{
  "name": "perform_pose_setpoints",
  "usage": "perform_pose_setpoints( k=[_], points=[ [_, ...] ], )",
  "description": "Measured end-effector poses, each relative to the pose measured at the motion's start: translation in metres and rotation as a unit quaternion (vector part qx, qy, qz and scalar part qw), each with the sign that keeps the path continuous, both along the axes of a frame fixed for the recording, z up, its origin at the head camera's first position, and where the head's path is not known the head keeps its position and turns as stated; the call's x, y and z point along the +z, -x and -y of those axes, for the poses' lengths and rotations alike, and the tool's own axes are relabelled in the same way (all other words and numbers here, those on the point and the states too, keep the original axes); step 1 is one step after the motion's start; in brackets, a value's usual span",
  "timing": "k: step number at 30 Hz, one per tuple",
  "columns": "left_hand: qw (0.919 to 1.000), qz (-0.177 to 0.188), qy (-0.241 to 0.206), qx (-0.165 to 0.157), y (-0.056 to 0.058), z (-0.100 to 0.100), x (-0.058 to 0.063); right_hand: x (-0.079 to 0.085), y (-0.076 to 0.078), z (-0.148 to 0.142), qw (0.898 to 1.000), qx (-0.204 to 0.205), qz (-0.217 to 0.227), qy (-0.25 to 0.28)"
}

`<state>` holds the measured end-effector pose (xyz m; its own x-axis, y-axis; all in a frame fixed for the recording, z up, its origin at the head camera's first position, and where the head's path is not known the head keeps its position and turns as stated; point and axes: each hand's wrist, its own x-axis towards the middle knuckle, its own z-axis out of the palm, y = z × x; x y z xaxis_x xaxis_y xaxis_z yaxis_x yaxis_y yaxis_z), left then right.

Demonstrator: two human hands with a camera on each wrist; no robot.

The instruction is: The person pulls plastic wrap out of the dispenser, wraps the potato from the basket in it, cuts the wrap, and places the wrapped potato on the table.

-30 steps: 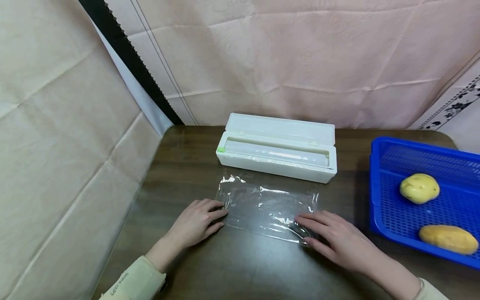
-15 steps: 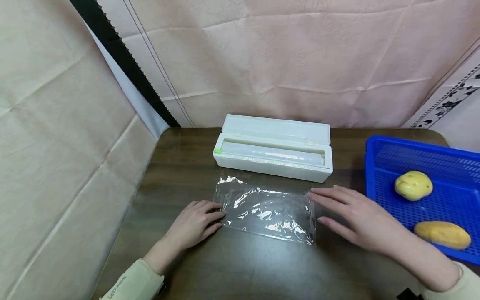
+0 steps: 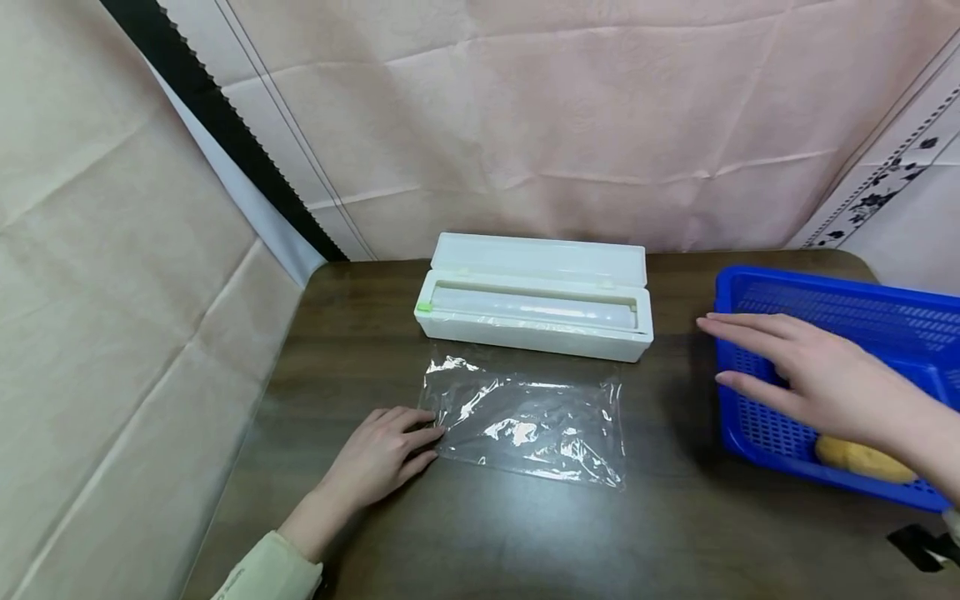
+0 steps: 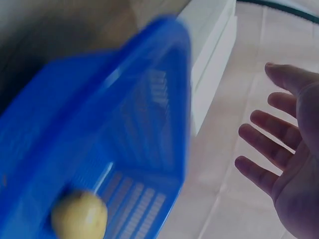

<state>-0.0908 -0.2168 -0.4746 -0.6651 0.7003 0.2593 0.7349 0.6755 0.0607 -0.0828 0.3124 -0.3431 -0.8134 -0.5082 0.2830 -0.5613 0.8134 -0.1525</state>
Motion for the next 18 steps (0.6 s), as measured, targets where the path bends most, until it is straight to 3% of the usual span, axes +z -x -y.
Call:
perform_pose_setpoints(
  k=[10,18],
  points=[
    [1.0000,-0.002,-0.006,0.004,-0.003,0.001,-0.002,-0.004,0.015,-0.050,0.989,-0.094,0.087,-0.069],
    [1.0000,0.000,-0.001,0.005,-0.003,0.000,0.000,-0.022,0.023,-0.090,0.991,-0.065,0.084,-0.083]
  ],
)
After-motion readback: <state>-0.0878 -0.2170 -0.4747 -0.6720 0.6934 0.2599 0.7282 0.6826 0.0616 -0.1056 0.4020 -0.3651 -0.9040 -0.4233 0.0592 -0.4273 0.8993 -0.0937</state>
